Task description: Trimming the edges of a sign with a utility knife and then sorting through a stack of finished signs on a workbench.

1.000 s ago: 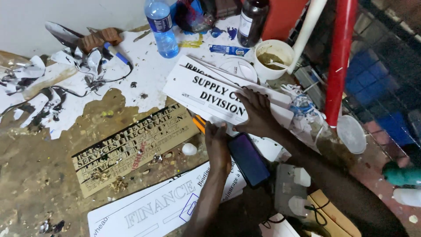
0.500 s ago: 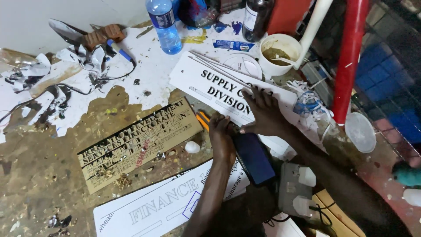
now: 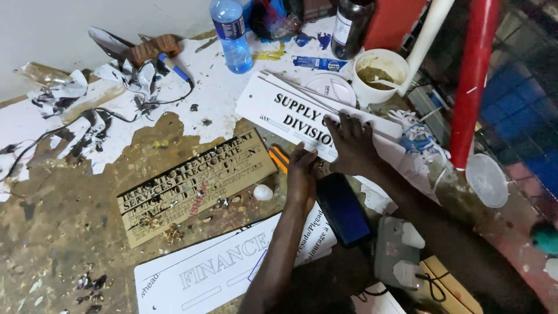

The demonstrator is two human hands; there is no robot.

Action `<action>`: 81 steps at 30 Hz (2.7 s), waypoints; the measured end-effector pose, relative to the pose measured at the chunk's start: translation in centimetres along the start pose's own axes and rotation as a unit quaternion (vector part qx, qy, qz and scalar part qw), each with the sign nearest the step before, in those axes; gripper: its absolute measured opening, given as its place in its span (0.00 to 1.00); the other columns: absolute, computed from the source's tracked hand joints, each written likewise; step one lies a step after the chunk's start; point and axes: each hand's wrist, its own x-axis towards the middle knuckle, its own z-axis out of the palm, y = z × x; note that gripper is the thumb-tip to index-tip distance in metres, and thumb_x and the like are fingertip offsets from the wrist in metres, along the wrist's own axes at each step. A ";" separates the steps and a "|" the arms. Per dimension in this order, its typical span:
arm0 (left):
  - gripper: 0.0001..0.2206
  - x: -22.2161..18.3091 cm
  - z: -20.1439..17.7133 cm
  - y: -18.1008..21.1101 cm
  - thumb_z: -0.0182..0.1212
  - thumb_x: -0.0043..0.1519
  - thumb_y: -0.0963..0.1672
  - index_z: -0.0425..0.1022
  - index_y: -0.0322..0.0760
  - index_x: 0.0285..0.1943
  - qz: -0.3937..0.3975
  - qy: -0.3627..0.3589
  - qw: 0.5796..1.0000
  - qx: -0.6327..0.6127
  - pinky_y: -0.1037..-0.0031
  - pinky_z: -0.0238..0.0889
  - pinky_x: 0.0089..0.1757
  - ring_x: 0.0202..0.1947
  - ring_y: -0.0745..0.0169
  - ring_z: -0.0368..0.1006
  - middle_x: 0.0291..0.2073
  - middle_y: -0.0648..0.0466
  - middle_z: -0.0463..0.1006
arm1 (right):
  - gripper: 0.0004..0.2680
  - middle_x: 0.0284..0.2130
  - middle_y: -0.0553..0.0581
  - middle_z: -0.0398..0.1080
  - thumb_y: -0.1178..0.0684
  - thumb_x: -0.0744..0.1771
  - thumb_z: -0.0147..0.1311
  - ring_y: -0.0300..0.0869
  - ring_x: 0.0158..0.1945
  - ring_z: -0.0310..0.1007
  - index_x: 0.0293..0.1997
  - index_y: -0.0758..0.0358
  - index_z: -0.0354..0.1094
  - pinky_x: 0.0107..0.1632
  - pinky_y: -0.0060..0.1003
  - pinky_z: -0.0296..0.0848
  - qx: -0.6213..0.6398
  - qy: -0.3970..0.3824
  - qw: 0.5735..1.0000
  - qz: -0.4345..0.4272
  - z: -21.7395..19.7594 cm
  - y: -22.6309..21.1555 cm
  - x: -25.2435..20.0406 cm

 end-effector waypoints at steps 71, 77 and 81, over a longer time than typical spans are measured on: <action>0.38 3.8 -2.9 1.6 0.66 0.70 0.54 0.59 0.28 0.82 0.124 -0.040 0.986 -0.099 0.40 0.71 0.62 0.62 0.43 0.71 0.60 0.40 0.69 | 0.22 0.60 0.75 0.76 0.62 0.69 0.59 0.70 0.62 0.76 0.76 0.67 0.68 0.55 0.64 0.75 0.378 0.088 0.908 -0.159 -9.2 -5.3 -10.5; 0.38 3.8 -3.7 2.2 0.65 0.67 0.56 0.63 0.34 0.84 0.060 -0.020 0.983 -0.173 0.43 0.67 0.66 0.64 0.42 0.74 0.67 0.41 0.73 | 0.31 0.70 0.77 0.65 0.42 0.69 0.66 0.74 0.73 0.64 0.82 0.65 0.59 0.65 0.75 0.69 0.259 0.118 0.955 -0.086 -4.8 1.1 -3.8; 0.37 3.8 -4.1 2.0 0.65 0.66 0.56 0.66 0.35 0.82 0.031 -0.022 0.982 -0.182 0.44 0.65 0.68 0.66 0.41 0.75 0.68 0.39 0.75 | 0.46 0.80 0.76 0.51 0.29 0.64 0.70 0.71 0.84 0.47 0.90 0.55 0.43 0.75 0.78 0.54 0.005 0.030 1.000 -0.005 -1.0 3.2 -0.9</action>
